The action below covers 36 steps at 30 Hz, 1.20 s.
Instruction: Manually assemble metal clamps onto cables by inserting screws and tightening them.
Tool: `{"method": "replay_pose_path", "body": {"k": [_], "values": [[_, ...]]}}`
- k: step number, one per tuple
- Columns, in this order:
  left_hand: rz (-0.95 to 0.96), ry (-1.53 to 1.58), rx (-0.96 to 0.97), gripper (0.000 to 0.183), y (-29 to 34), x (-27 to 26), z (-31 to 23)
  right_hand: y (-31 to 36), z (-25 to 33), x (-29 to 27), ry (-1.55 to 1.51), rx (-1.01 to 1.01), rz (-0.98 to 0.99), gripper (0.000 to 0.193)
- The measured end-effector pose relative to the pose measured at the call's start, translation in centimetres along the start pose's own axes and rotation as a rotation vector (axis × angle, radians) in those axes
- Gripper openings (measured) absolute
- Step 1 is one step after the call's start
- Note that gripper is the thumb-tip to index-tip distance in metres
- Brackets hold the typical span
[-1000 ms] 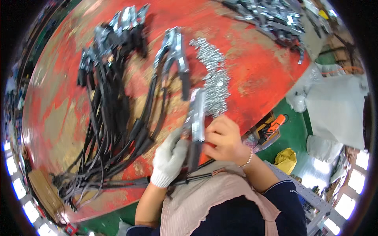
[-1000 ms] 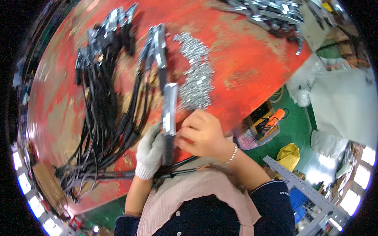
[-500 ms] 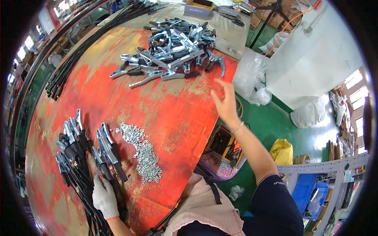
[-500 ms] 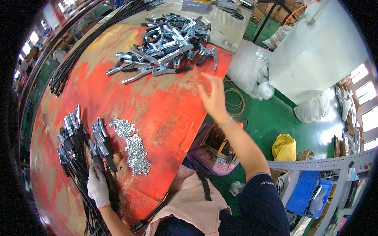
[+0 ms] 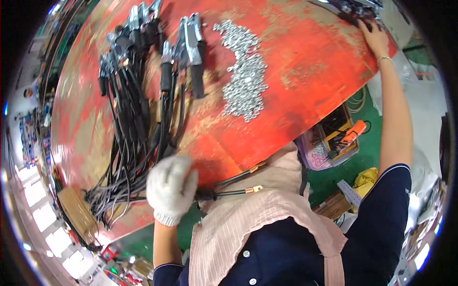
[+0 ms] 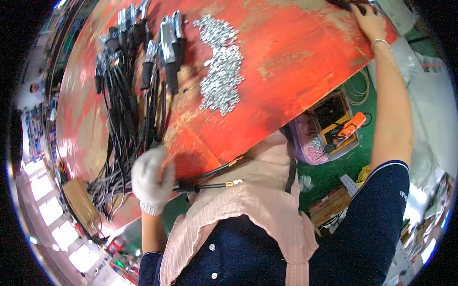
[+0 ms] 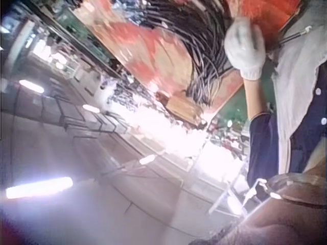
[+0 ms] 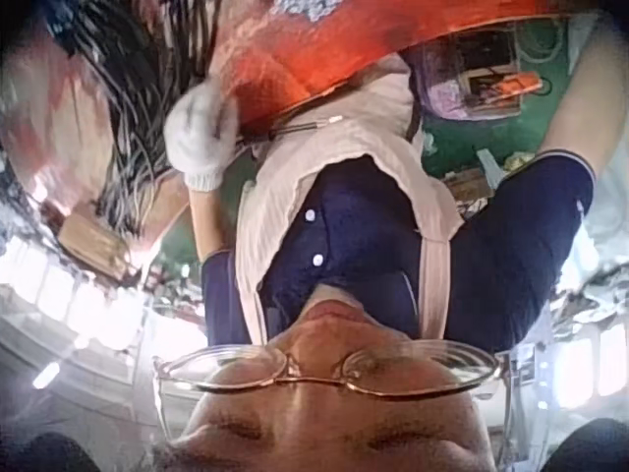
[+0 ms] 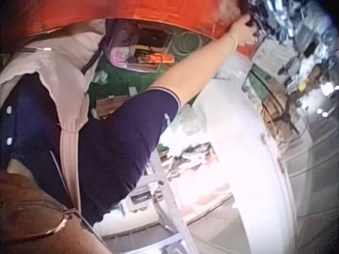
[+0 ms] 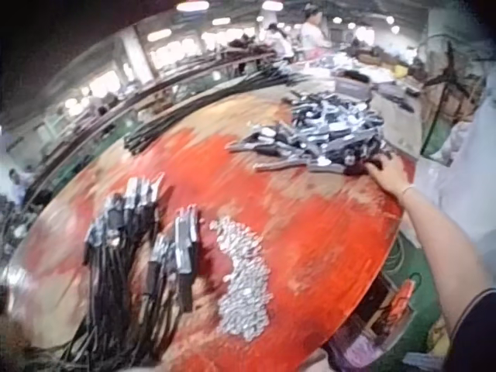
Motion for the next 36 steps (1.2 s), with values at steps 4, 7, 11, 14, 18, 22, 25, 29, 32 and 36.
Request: {"method": "replay_pose_path", "body": {"k": [4,7,11,14,18,22,25,29,32,36], "values": [[0.153,0.174,0.087,0.039,4.1,2.3,-1.6,-0.4,-0.9,0.0,-0.154,0.024,0.04,0.059],[0.113,0.184,0.148,0.041,4.1,3.1,-3.0,3.3,-1.0,-3.3,-0.413,0.048,-0.073,0.051],[0.057,0.187,0.179,0.039,1.8,3.7,-4.5,13.0,-3.4,-8.7,-1.469,0.333,0.014,0.056],[0.219,0.096,0.104,0.033,-0.3,6.2,-5.3,21.8,2.2,-12.4,-2.693,0.346,0.526,0.06],[0.244,0.078,0.094,0.027,-0.8,7.0,-5.4,29.4,9.8,-16.6,-2.518,0.464,0.238,0.087],[0.145,0.307,-0.195,0.022,-1.7,5.2,-2.4,33.6,16.9,-19.3,-2.361,0.264,0.514,0.103],[0.159,0.288,-0.307,0.02,-2.2,5.2,-1.5,35.0,20.5,-19.9,-2.012,0.312,0.465,0.126],[0.16,0.581,-0.408,0.025,-1.9,5.0,-0.8,35.4,24.1,-19.7,-1.883,0.217,0.57,0.125],[0.22,0.737,-0.433,0.028,-1.7,5.3,-0.7,36.1,25.9,-20.3,-1.88,0.019,0.617,0.123],[0.24,0.768,-0.571,0.027,-1.4,6.1,0.4,36.2,27.4,-22.4,-1.949,-0.185,0.64,0.112]]}}
Point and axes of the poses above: each hand's wrist, its own y-axis away from the middle knuckle, its own x-axis out of the palm, z = x × y, the point moved 8 cm from there along -y, towards the middle knuckle, and after that the axes turned 5 degrees about x, right-handed, at the moved point
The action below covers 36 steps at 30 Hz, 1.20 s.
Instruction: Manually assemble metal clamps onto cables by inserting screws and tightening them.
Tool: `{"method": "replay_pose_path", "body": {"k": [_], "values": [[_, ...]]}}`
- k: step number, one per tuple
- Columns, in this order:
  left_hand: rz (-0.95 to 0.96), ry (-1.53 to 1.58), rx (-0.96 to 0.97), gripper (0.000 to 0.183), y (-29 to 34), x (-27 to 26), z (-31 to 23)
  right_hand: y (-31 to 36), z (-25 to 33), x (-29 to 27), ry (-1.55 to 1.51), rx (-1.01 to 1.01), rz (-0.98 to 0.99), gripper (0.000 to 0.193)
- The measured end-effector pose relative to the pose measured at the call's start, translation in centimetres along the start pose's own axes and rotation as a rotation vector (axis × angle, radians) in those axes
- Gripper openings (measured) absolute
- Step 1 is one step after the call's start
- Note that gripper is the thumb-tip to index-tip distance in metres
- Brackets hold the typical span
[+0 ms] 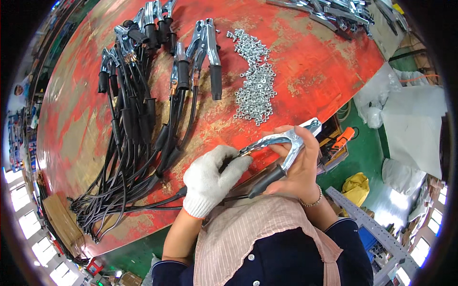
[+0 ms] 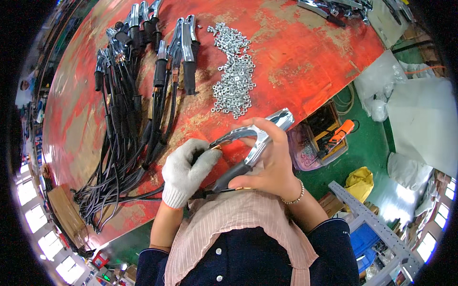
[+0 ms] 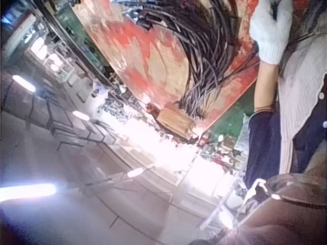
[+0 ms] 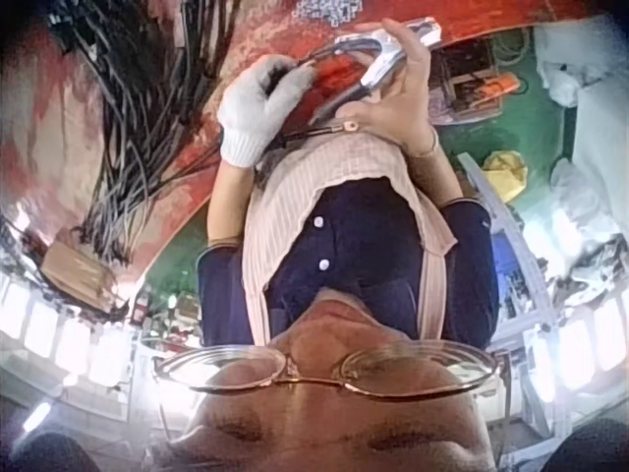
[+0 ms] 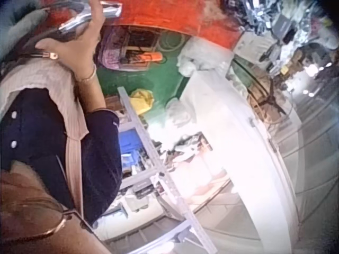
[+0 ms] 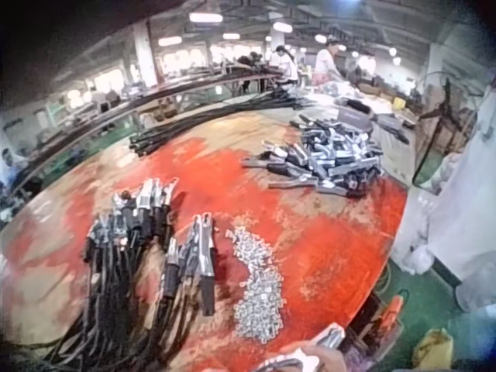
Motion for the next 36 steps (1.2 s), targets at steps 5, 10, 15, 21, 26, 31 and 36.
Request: {"method": "replay_pose_path", "body": {"k": [5,10,15,21,26,31,36], "values": [[-0.033,0.061,-0.039,0.026,-0.2,0.0,0.8,0.5,0.5,0.8,-0.004,-0.008,-0.039,0.108],[-0.044,0.052,-0.034,0.025,-0.4,0.2,0.8,0.6,0.4,0.9,0.031,0.001,-0.055,0.11],[-0.05,0.069,-0.059,0.026,-0.5,0.3,1.1,0.6,0.4,1.2,0.117,0.028,-0.021,0.117],[-0.055,0.059,-0.049,0.025,-0.7,0.2,1.0,0.6,0.0,1.2,0.113,0.036,-0.031,0.112],[-0.076,-0.044,0.069,0.022,-0.9,0.3,0.0,0.7,-0.3,0.9,0.025,0.009,-0.038,0.098],[0.051,-0.185,0.31,0.022,-1.3,0.5,-3.9,0.1,-0.2,0.6,0.228,0.089,0.055,0.099],[0.068,0.069,0.193,0.025,-2.4,0.4,-1.2,-5.0,1.2,-2.3,0.08,0.122,-0.085,0.09]]}}
Point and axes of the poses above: each hand's wrist, its own y-axis away from the middle knuckle, its own x-axis out of the palm, z = x × y, the point moved 8 cm from there along -y, towards the middle knuckle, and after that the axes turned 5 degrees about x, right-handed, at the moved point
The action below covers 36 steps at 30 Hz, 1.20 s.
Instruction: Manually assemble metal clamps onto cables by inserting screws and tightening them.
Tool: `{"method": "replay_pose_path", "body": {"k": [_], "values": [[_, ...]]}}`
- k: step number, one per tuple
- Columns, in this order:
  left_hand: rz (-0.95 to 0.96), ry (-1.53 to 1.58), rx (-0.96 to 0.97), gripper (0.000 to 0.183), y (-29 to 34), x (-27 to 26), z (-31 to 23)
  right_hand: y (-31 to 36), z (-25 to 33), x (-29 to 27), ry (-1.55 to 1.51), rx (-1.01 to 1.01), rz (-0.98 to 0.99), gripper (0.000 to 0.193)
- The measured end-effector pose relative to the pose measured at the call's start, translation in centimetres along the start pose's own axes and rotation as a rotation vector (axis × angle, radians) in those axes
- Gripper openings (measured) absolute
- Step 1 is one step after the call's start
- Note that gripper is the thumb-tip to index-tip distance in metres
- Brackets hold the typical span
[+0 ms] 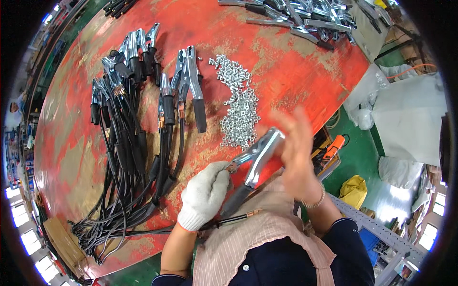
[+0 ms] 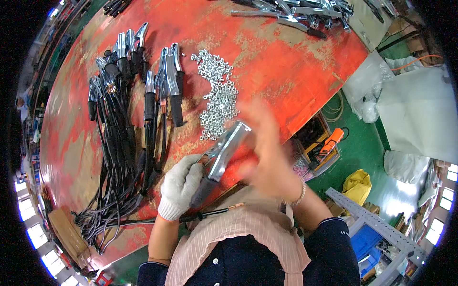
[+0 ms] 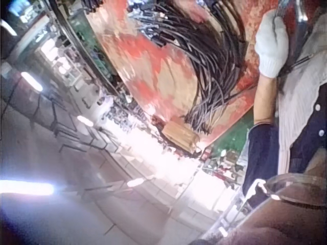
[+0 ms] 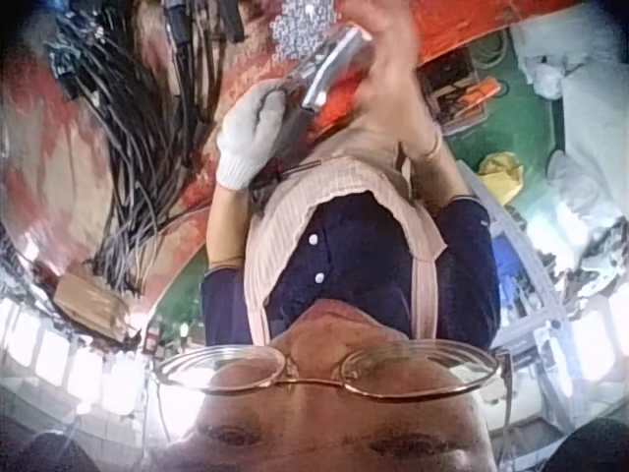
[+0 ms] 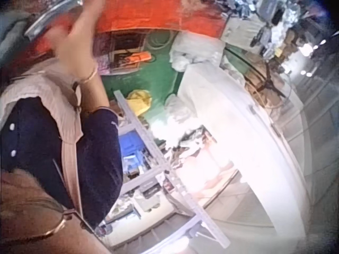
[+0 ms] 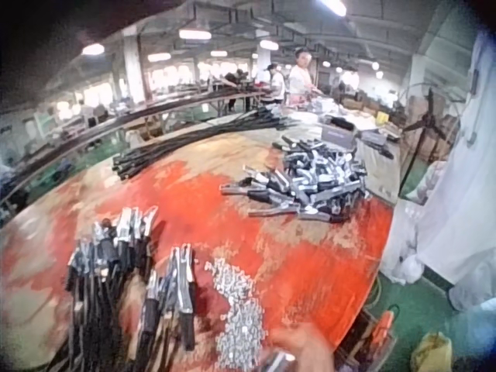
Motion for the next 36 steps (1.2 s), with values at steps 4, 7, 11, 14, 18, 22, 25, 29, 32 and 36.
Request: {"method": "replay_pose_path", "body": {"k": [4,7,11,14,18,22,25,29,32,36], "values": [[-0.053,0.245,-0.127,0.026,0.1,0.8,3.4,-7.0,-0.2,-5.4,0.576,-0.078,-0.191,0.04],[-0.038,0.256,-0.146,0.026,-0.3,0.7,3.5,-10.0,-0.4,-3.1,1.099,-0.327,-0.044,0.017],[-0.025,0.266,-0.118,0.027,-0.6,0.4,2.7,-11.3,-1.5,-2.9,1.209,-0.314,-0.067,0.01],[-0.024,0.358,-0.204,0.027,0.0,0.8,4.3,-11.0,-0.5,-2.9,1.051,-0.264,-0.125,0.009],[-0.038,0.239,-0.149,0.025,0.3,-0.3,3.2,-7.7,-2.4,-2.1,0.165,0.229,-0.034,0.014],[0.011,0.152,-0.023,0.021,1.2,-1.1,-0.9,-2.5,-2.8,1.7,-0.006,0.284,0.184,0.021],[0.062,0.131,-0.013,0.019,2.1,-0.6,-2.0,0.1,-5.0,2.0,-0.088,0.28,0.109,0.012],[0.062,0.086,0.052,0.02,2.9,0.0,-2.4,2.0,-6.2,2.3,-0.042,0.328,0.106,0.02],[0.089,0.125,0.024,0.02,3.4,0.6,-2.1,2.5,-5.5,3.0,-0.346,0.463,0.074,0.04],[0.099,0.129,0.011,0.019,3.9,0.8,-2.4,2.6,-5.3,3.0,-0.301,0.434,0.136,0.051]]}}
Point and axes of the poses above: each hand's wrist, its own y-axis away from the middle knuckle, its own x-axis out of the palm, z = x × y, the point moved 8 cm from there along -y, towards the middle knuckle, and after that the axes turned 5 degrees about x, right-handed, at the moved point
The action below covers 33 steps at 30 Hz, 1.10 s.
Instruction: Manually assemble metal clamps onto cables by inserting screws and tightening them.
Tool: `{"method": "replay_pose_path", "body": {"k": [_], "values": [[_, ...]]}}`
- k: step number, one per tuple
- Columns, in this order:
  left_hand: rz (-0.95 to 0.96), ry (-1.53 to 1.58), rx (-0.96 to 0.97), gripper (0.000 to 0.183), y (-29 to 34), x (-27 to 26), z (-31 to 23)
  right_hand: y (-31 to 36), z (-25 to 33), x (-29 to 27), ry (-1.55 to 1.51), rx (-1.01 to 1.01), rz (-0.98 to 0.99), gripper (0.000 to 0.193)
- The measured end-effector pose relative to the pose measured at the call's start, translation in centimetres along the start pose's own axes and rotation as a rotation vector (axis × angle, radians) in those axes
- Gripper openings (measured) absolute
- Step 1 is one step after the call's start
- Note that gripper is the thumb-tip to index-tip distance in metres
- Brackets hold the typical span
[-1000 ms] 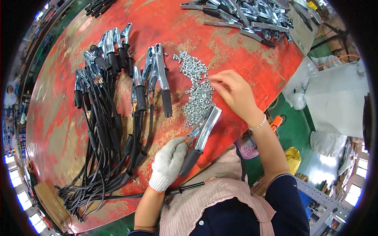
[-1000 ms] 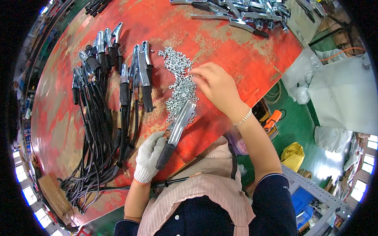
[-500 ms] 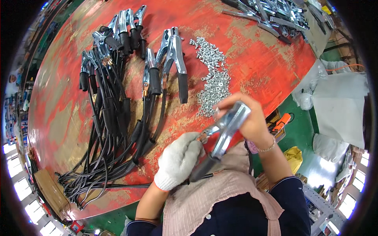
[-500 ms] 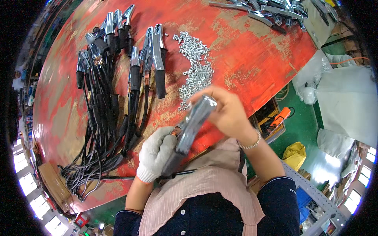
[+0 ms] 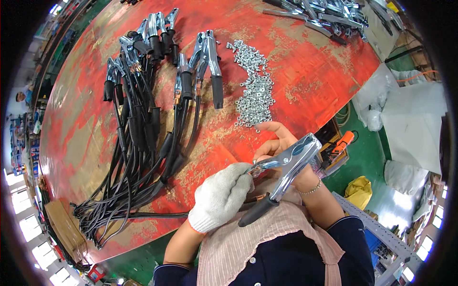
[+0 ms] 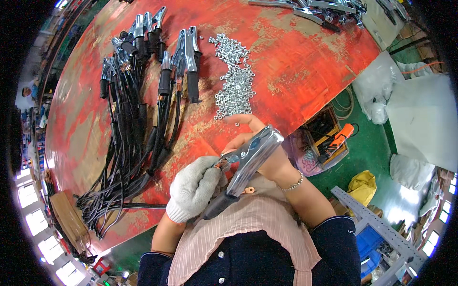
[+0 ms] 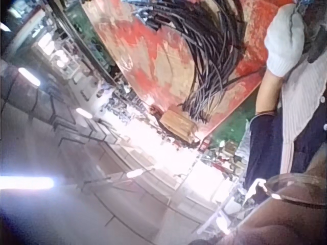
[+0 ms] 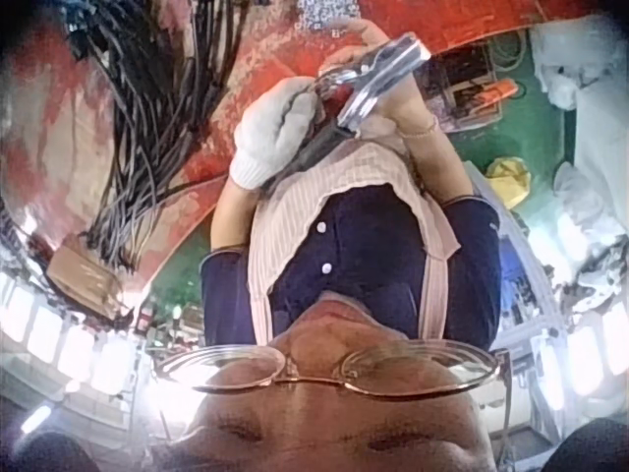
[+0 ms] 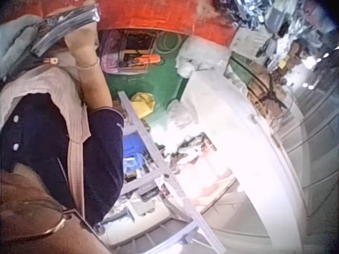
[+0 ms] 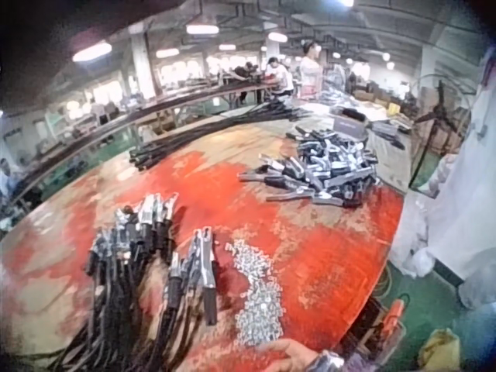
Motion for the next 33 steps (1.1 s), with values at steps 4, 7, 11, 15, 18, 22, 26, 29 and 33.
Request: {"method": "replay_pose_path", "body": {"k": [4,7,11,15,18,22,26,29,33], "values": [[-0.019,-0.046,0.033,0.02,0.2,0.0,-0.4,0.0,-0.3,0.5,-0.148,0.014,0.107,0.053],[-0.049,-0.052,0.013,0.022,0.7,0.0,0.4,0.2,-0.6,0.6,-0.105,0.055,0.131,0.053],[-0.082,-0.478,0.149,0.035,0.5,0.1,-1.3,1.3,0.2,0.5,-0.257,0.166,0.131,0.064],[-0.129,-0.665,0.283,0.041,-0.3,0.4,-1.4,1.2,2.1,-1.7,0.231,-0.027,-0.111,0.048],[-0.269,-0.274,0.012,0.031,-0.6,-1.1,0.9,1.1,3.7,-3.3,1.034,-0.399,-0.325,0.022],[-0.26,0.709,-0.318,0.038,-1.1,-1.0,6.5,0.3,3.8,-0.7,1.382,-0.663,-0.302,0.017],[-0.194,0.728,-0.328,0.041,-1.5,-0.7,7.4,0.3,3.5,-0.4,1.449,-0.693,-0.273,0.017],[-0.16,0.778,-0.31,0.039,-1.6,-0.7,7.5,0.1,3.8,-0.3,1.412,-0.662,-0.303,0.017],[-0.179,0.696,-0.329,0.037,-1.4,-0.6,8.0,-0.2,4.2,-0.4,1.409,-0.647,-0.336,0.016]]}}
Point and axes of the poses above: each hand's wrist, its own y-axis away from the middle knuckle, its own x-axis out of the palm, z = x × y, the point moved 8 cm from there along -y, towards the middle knuckle, and after that the axes turned 5 degrees about x, right-handed, at the moved point
